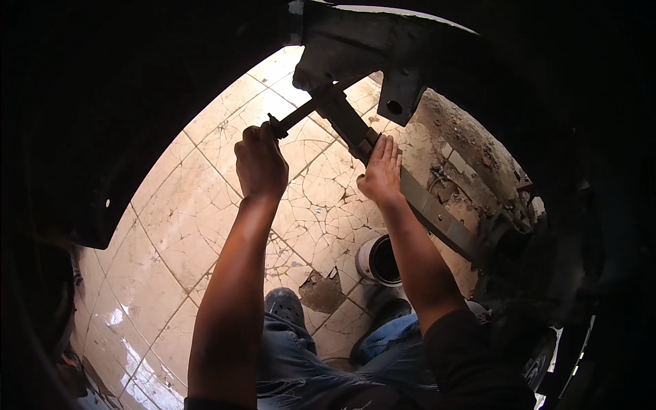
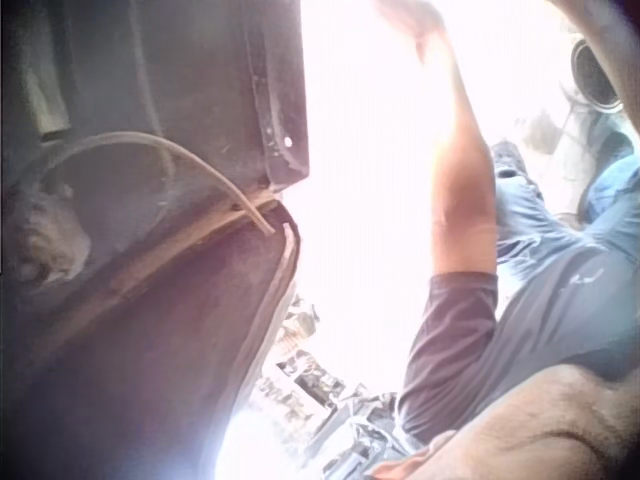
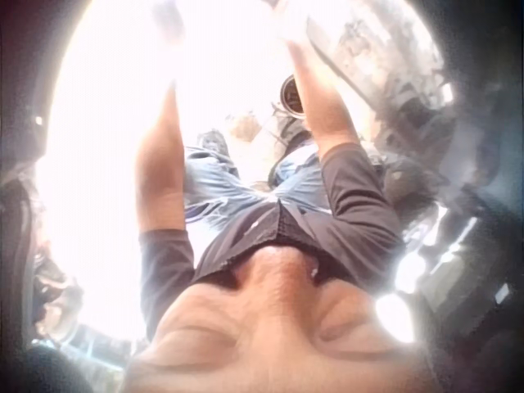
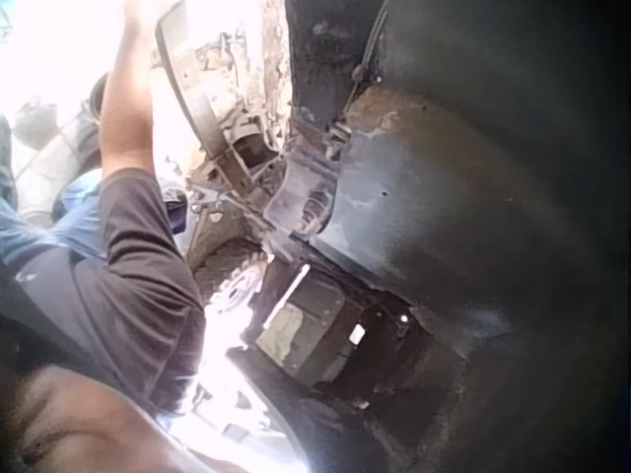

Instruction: The person kneels under a vehicle and uses a wrench to tighten bolts on a metal frame component. The person holds the frame with one hand and turns the wrench with the other, repeating the motion along the length of the frame.

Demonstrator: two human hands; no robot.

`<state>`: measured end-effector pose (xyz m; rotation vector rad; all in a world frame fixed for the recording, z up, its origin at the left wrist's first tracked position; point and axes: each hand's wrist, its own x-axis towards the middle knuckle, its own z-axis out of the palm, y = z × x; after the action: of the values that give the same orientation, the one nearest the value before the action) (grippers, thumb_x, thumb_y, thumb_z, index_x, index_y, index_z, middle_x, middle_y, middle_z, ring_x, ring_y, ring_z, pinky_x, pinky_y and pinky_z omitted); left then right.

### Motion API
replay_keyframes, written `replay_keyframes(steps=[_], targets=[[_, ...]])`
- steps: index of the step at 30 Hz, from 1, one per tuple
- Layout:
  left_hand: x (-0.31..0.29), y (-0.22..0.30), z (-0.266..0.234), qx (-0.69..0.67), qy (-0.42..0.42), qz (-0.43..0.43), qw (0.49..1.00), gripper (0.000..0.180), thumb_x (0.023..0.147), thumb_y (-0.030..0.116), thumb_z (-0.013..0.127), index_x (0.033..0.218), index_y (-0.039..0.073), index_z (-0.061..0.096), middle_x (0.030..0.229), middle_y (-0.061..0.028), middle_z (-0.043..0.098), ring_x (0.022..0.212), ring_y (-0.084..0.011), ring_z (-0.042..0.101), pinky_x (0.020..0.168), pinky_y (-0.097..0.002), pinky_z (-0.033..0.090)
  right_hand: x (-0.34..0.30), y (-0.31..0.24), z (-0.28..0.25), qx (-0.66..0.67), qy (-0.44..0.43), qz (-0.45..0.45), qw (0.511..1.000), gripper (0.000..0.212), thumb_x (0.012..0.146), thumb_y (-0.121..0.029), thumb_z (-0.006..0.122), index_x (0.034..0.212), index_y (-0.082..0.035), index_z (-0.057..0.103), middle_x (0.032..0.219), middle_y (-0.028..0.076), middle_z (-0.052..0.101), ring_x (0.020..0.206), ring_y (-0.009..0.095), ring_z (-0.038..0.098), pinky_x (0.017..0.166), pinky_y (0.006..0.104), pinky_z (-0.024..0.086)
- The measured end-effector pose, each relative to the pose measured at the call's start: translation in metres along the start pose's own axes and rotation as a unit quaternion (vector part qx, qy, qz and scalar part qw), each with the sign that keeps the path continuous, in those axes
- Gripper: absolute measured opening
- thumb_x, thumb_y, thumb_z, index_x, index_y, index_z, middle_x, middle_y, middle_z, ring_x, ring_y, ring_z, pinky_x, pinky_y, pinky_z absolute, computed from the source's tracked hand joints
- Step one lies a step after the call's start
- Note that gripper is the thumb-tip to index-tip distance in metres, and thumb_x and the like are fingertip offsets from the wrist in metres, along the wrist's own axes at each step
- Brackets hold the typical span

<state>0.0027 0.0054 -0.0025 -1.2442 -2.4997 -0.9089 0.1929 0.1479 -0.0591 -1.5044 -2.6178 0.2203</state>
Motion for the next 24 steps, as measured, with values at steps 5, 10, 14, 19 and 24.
replay_keyframes(steps=[5, 10, 14, 19, 24], targets=[[-0.001, 0.0, -0.003, 0.016, 0.004, -0.003, 1.0, 0.024, 0.094, 0.01, 0.057, 0.117, 0.004, 0.058, 0.111, -0.017, 0.058, 0.091, -0.0379, 0.059, 0.074, -0.0452, 0.055, -0.006, -0.008, 0.002, -0.006, -0.023, 0.013, 1.0, 0.112, 0.074, -0.019, 0.074, 0.152, 0.007, -0.003, 0.16, 0.027, 0.006, 0.151, 0.038, 0.004, 0.123, 0.0464, 0.008], [-0.002, -0.002, 0.004, 0.015, 0.011, 0.01, 1.0, 0.024, 0.094, 0.01, 0.057, 0.118, 0.006, 0.057, 0.112, -0.017, 0.058, 0.095, -0.0384, 0.058, 0.075, -0.0454, 0.055, -0.005, 0.008, 0.016, -0.025, 0.007, -0.018, 1.0, 0.111, 0.074, -0.02, 0.075, 0.152, 0.008, 0.0, 0.16, 0.028, 0.007, 0.15, 0.039, 0.004, 0.122, 0.0473, 0.009], [0.0, 0.002, -0.006, 0.031, -0.014, -0.005, 0.999, 0.024, 0.094, 0.01, 0.058, 0.117, 0.003, 0.057, 0.111, -0.017, 0.058, 0.093, -0.0379, 0.059, 0.074, -0.0442, 0.055, 0.007, -0.002, -0.004, 0.017, -0.036, 0.008, 0.999, 0.112, 0.074, -0.02, 0.075, 0.152, 0.007, -0.001, 0.16, 0.028, 0.006, 0.15, 0.04, 0.003, 0.122, 0.048, 0.008], [-0.001, 0.0, 0.001, 0.036, 0.009, 0.004, 0.999, 0.025, 0.094, 0.01, 0.058, 0.118, 0.005, 0.057, 0.113, -0.0167, 0.058, 0.095, -0.0373, 0.059, 0.077, -0.0449, 0.055, -0.021, 0.005, 0.012, -0.019, -0.001, -0.037, 0.999, 0.114, 0.075, -0.02, 0.075, 0.152, 0.007, -0.004, 0.16, 0.027, 0.004, 0.15, 0.043, 0.003, 0.122, 0.0496, 0.007], [0.0, -0.002, 0.003, 0.034, 0.004, 0.008, 0.999, 0.025, 0.094, 0.01, 0.058, 0.118, 0.004, 0.057, 0.113, -0.0169, 0.059, 0.094, -0.0374, 0.059, 0.076, -0.0457, 0.054, 0.013, 0.012, -0.001, 0.029, -0.017, 0.003, 0.999, 0.106, 0.073, -0.015, 0.073, 0.151, 0.007, 0.004, 0.159, 0.027, 0.013, 0.149, 0.04, 0.012, 0.122, 0.0471, 0.013]])
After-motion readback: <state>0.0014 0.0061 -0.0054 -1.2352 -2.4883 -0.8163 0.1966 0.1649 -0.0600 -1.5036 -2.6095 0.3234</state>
